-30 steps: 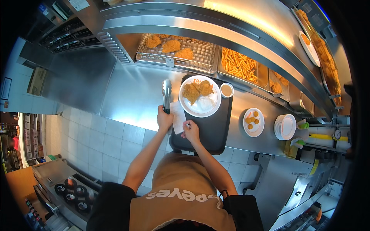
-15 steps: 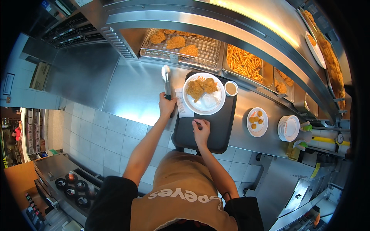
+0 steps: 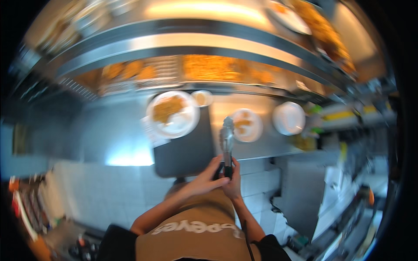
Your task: The person assembles multiple food orders at a fast-food counter. They use tongs to place fried chicken and fries onto plates, add sauce cups, and pack fries into paper containers. The person arranges the completed orders on trays and moves them along the counter.
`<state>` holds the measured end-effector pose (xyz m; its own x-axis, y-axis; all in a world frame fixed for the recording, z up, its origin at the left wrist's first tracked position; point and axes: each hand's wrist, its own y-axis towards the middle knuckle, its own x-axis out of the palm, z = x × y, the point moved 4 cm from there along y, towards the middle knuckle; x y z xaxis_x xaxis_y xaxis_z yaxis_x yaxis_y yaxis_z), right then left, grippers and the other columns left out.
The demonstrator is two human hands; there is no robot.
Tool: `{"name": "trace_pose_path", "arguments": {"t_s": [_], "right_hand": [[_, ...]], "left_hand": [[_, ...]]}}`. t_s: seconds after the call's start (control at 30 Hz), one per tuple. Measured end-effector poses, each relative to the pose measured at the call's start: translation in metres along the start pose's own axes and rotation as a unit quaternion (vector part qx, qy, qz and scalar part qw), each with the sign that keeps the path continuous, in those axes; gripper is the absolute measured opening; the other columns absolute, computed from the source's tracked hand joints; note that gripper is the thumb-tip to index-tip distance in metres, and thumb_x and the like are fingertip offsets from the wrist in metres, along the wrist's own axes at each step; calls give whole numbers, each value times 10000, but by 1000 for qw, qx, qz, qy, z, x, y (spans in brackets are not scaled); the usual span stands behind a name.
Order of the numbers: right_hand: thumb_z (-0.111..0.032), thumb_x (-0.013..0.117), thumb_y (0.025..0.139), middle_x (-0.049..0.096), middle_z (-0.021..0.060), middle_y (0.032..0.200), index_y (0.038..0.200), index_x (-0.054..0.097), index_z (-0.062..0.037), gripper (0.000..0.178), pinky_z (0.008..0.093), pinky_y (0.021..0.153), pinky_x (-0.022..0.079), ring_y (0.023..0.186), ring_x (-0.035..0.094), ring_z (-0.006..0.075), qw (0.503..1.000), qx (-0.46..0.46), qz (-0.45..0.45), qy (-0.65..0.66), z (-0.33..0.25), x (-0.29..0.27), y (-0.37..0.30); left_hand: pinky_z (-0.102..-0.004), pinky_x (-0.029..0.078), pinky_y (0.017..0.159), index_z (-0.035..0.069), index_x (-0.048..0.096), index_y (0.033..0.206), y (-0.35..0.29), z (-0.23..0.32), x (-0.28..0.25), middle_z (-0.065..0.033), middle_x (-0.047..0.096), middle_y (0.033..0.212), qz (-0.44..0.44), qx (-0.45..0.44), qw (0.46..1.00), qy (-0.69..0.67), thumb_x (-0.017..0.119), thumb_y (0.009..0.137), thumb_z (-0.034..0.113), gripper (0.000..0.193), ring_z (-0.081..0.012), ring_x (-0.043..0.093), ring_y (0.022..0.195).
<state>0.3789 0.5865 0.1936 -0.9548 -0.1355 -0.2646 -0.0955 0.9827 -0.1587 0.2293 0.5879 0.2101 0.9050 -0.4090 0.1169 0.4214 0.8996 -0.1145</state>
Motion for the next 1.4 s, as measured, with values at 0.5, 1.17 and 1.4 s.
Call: {"name": "trace_pose_path", "arguments": {"t_s": [0.5,1.17,1.4], "right_hand": [[-408,744,830,693,174,977,1302,499,-125,603,501,733,513,867,674,408,805,152,359,-447,154,-556,46],[-558,724,798,696,190,1001,1301,544,-95,707,472,780,525,942,666,409,875,206,206,-388,189,-581,62],[-427,714,842,559,178,1279,1372,504,-103,655,446,928,485,1158,556,372,823,121,281,-479,219,-552,136]], "left_hand": [[-355,544,783,8,674,1112,146,-65,26,-151,715,968,94,-227,942,228,669,904,201,284,-219,689,892],[-279,500,607,48,651,1082,207,-89,109,-50,632,762,256,-167,944,124,655,880,140,222,-131,605,668],[-306,465,598,45,617,984,182,-98,96,-39,589,679,430,-145,877,160,651,846,122,162,-150,567,626]]}}
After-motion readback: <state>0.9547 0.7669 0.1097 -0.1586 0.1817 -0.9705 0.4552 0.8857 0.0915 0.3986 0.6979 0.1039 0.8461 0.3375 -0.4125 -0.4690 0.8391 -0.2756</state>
